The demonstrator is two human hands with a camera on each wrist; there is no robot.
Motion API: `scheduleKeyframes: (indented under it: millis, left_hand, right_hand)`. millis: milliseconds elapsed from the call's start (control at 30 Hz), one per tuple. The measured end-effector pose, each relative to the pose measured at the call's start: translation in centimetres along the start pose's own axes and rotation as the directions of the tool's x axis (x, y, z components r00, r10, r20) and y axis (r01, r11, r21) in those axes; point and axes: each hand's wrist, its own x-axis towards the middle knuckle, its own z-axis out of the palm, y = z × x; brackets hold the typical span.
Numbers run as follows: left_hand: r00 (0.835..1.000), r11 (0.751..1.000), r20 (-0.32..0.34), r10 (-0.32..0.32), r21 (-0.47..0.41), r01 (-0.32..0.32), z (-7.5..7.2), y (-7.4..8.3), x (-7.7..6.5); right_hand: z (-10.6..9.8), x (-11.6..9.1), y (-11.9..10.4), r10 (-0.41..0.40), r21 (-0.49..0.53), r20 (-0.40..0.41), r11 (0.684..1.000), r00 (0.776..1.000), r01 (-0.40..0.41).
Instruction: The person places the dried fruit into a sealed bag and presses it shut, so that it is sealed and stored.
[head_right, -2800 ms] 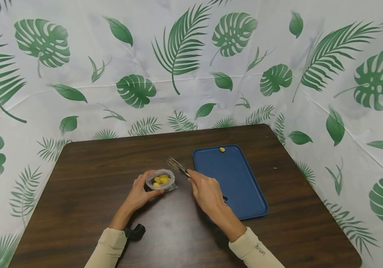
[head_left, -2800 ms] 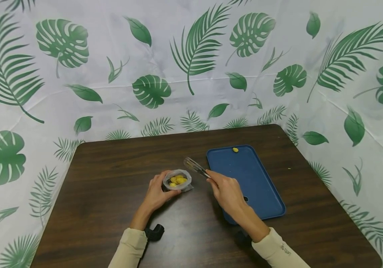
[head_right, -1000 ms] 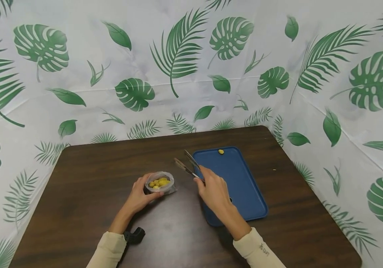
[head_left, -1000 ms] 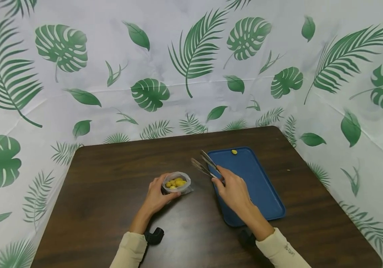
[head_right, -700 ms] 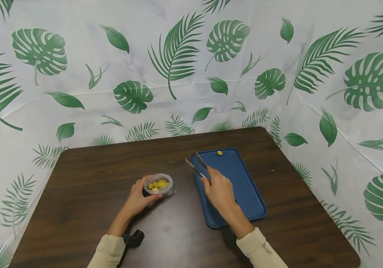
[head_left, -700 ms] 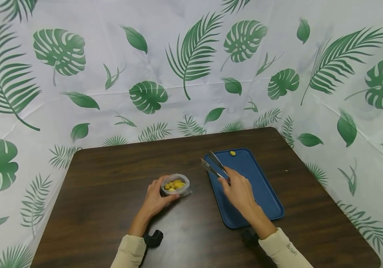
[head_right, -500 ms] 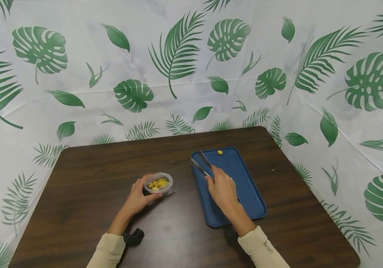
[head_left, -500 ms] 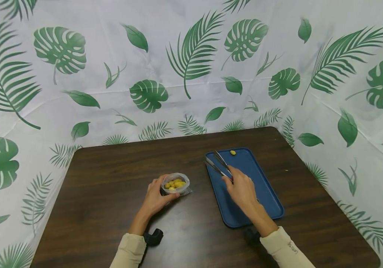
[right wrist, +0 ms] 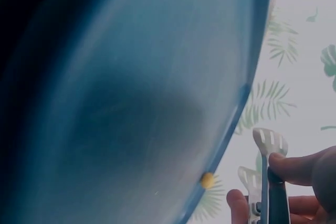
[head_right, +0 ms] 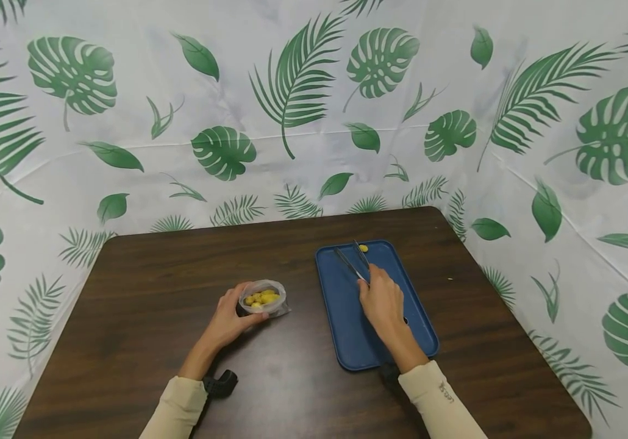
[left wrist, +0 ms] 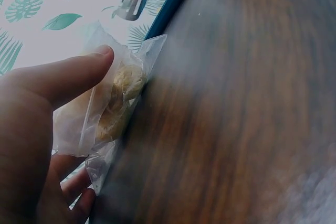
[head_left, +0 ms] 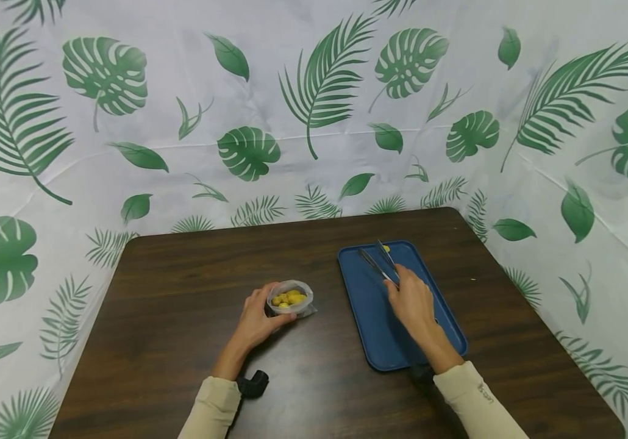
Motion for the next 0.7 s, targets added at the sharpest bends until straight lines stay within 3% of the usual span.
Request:
scheduleKeyframes:
  millis: [700]
  left_hand:
    - [1.000, 1.000, 0.002, 0.006, -0.019, -0.006, -0.2, 0.1, -0.2]
  right_hand:
    - [-0.6, 2.4, 2.5, 0.119, -0.086, 0.073, 0.990, 0.990, -0.113]
